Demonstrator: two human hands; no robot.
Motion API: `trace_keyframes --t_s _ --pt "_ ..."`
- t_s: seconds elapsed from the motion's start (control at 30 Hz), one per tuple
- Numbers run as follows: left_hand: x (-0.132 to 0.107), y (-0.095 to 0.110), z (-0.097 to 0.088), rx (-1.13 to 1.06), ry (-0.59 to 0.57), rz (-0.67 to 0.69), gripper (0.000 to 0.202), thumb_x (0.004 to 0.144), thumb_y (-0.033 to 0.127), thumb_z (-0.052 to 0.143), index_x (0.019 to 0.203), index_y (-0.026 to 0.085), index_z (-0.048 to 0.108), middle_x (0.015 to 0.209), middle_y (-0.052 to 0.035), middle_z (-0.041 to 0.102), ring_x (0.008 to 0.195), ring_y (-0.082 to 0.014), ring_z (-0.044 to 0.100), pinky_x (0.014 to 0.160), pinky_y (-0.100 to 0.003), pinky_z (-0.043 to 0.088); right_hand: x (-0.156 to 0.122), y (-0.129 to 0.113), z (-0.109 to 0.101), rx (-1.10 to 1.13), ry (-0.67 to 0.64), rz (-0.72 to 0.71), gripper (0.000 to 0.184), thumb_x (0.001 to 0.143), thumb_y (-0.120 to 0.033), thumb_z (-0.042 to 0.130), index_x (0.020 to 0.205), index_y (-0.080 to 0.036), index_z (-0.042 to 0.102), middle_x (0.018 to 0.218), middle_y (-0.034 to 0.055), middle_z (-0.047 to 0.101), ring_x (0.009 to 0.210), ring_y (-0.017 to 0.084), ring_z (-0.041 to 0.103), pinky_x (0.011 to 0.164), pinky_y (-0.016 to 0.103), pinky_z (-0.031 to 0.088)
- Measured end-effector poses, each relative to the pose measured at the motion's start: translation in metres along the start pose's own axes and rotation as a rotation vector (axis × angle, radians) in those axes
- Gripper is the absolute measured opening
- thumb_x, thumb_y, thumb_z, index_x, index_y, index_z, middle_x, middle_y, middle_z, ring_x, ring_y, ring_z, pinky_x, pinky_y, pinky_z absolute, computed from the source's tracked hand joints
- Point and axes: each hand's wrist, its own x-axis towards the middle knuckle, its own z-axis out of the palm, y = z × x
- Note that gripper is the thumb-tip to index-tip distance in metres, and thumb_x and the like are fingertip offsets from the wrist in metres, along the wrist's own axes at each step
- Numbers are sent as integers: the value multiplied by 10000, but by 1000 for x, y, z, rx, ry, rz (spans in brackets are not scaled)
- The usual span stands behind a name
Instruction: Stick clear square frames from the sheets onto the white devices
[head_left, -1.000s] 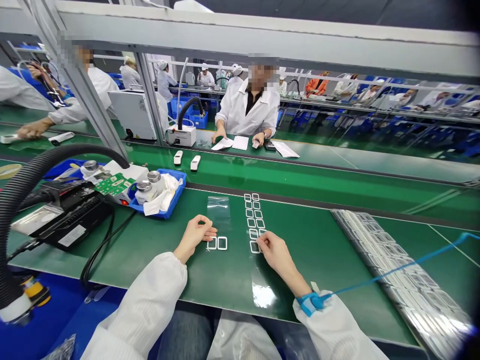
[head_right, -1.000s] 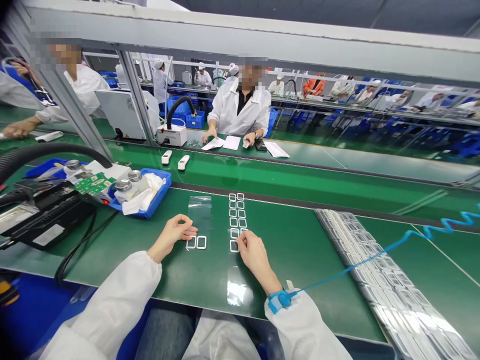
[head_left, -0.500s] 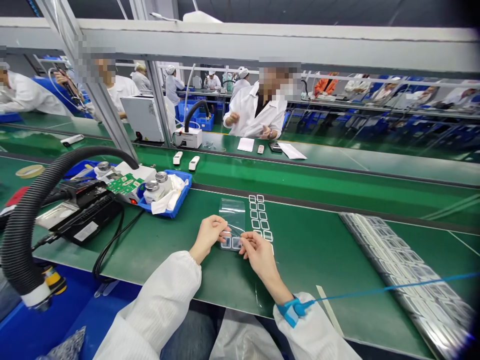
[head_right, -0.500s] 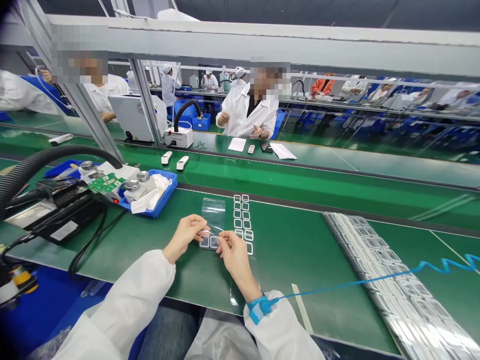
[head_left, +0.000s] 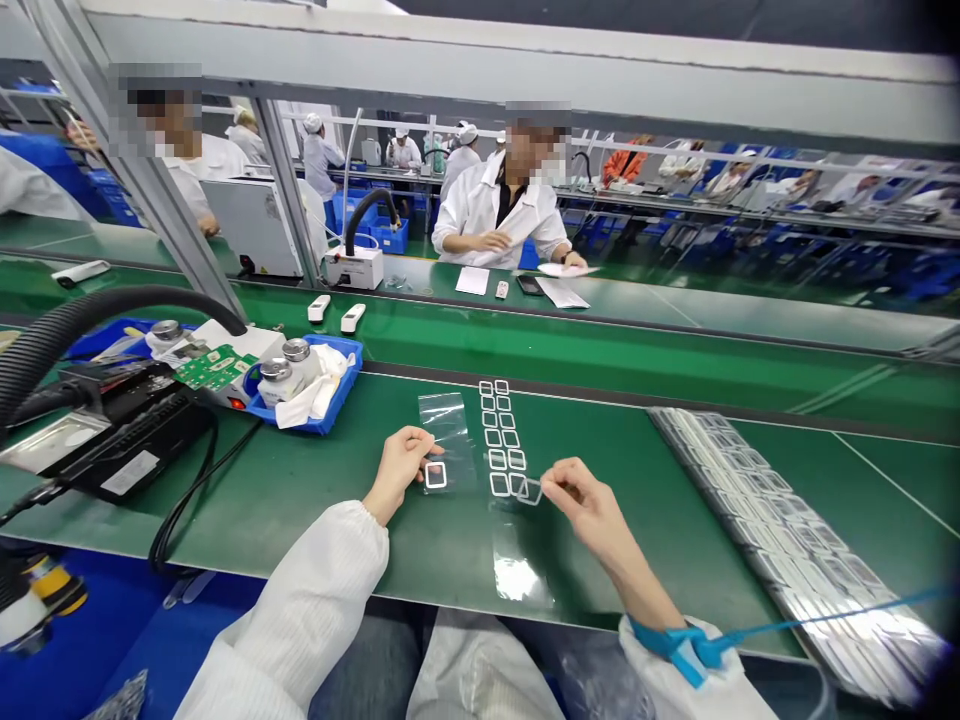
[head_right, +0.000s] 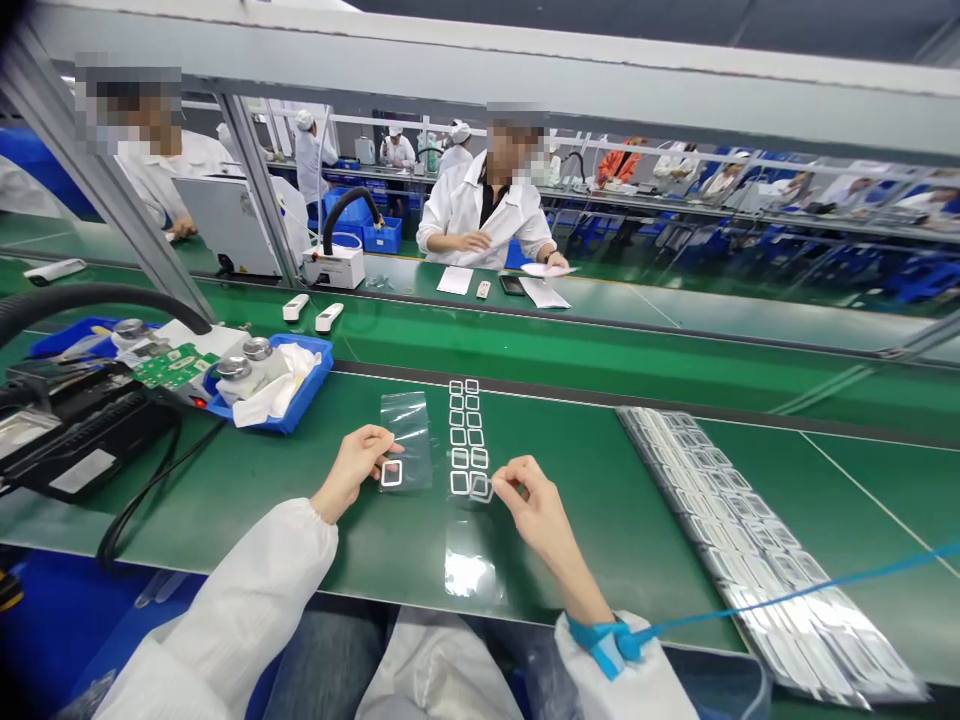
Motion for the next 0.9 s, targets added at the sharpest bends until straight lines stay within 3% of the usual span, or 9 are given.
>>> trace_keyframes --t_s 0.1,0.2,0.43,0.57,0.67,0.77,0.9 --pt "2 -4 -3 15 -9 -13 140 827 250 602 829 127 536 841 -102 717 540 -127 652 360 -133 331 -6 27 -9 -101 -134 78 270 774 -397 562 622 -176 588 740 53 538 695 177 495 652 315 389" --pt "3 -5 -3 22 -13 -15 180 807 291 617 832 135 530 848 -104 717 547 -130 654 367 -136 328 -9 40 -2 -180 -177 128 265 774 -385 520 614 -183 577 746 61 543 747 202 520 701 340 404" --pt "3 -7 -6 33 -29 10 305 734 399 676 828 154 519 826 -118 717 562 -150 648 423 -169 390 -5 43 11 -361 -106 163 226 793 -333 493 617 -199 542 799 61 569 827 232 539 769 383 393" --pt "2 -13 -5 47 -34 91 324 750 446 654 836 168 514 774 -94 706 551 -148 612 461 -209 435 -8 45 14 -368 -19 135 183 771 -290 536 614 -194 534 793 56 572 804 222 544 765 378 392" --pt "-2 -20 1 80 1 210 289 809 455 603 860 188 505 624 -2 627 453 -104 491 435 -196 372 -13 31 24 -249 28 25 176 824 -293 539 684 -191 569 794 48 572 724 186 530 697 330 407" --pt "-10 -24 12 122 41 307 252 866 453 558 883 206 507 518 65 475 425 -91 399 436 -192 317 -16 0 42 -109 36 -145 173 907 -305 514 832 -190 620 851 51 597 706 164 535 653 297 418" --pt "-26 -21 25 260 101 476 214 932 422 493 900 212 518 515 69 413 461 -98 390 482 -208 298 -10 -37 70 -132 46 -304 169 942 -281 495 975 -198 639 952 79 621 880 200 579 776 318 445"
